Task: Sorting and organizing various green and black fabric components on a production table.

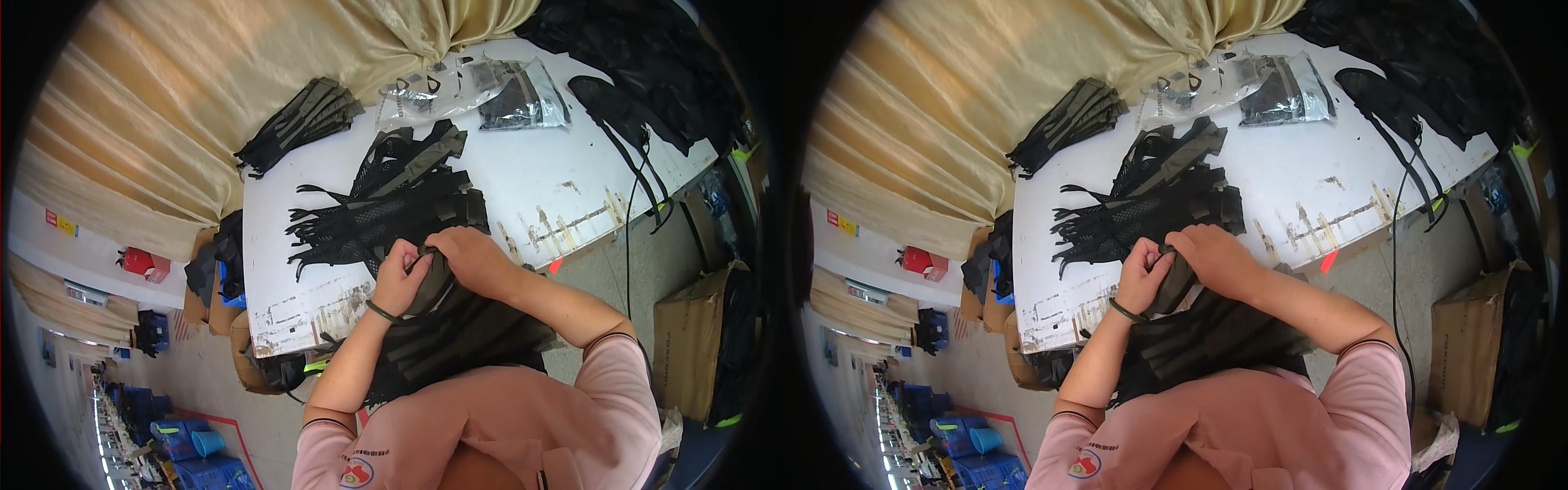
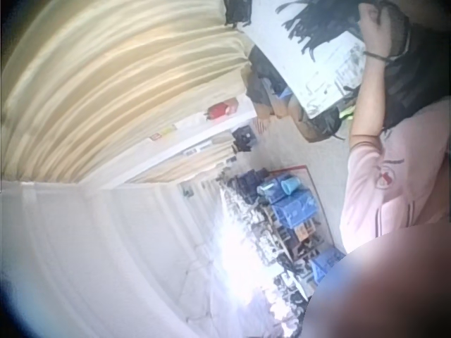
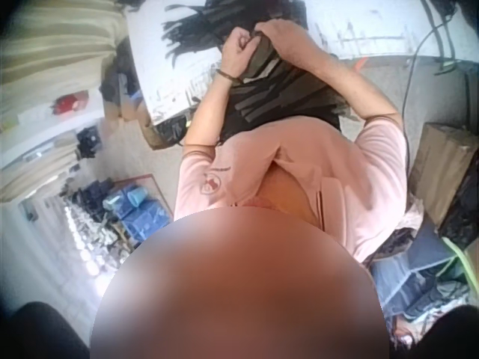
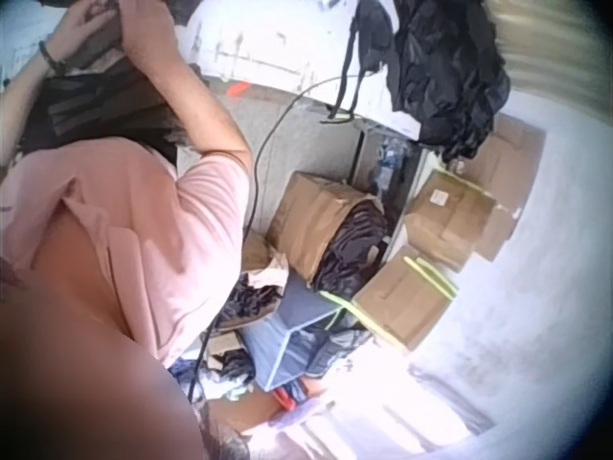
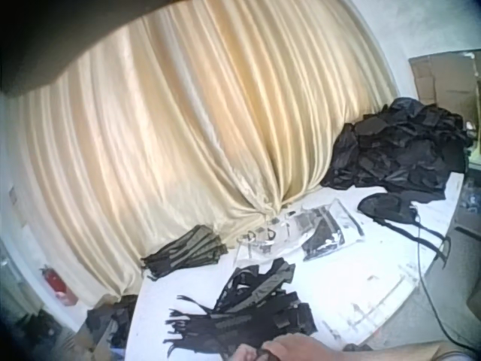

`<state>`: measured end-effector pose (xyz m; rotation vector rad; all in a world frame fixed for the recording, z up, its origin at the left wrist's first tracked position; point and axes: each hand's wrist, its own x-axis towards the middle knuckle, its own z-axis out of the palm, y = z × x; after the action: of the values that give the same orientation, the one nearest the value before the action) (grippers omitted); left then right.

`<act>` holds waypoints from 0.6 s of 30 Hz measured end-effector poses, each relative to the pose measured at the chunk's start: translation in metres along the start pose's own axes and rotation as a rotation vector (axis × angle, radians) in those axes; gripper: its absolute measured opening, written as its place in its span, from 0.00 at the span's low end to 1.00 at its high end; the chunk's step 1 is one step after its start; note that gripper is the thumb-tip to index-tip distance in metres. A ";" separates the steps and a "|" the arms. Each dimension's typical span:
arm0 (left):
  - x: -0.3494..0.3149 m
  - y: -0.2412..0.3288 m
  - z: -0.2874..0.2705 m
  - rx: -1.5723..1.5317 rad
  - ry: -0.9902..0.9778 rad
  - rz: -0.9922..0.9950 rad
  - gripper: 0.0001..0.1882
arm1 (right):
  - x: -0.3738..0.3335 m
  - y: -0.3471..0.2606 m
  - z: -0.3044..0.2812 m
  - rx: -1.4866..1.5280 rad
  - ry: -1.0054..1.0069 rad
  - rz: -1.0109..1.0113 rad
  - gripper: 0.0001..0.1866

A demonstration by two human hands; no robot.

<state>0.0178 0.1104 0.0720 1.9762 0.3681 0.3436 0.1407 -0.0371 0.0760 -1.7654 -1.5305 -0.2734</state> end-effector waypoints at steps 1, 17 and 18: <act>0.000 -0.001 -0.001 -0.046 0.008 -0.007 0.09 | 0.000 -0.001 0.001 -0.003 -0.060 -0.019 0.17; -0.027 0.027 0.003 0.215 -0.017 0.249 0.08 | 0.015 0.006 -0.009 0.041 -0.066 0.062 0.06; -0.032 0.037 0.004 0.305 -0.051 0.357 0.07 | 0.013 0.010 -0.012 0.187 -0.141 0.213 0.08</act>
<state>-0.0058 0.0791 0.1020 2.3492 0.0312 0.4839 0.1569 -0.0349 0.0876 -1.8094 -1.3993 0.0987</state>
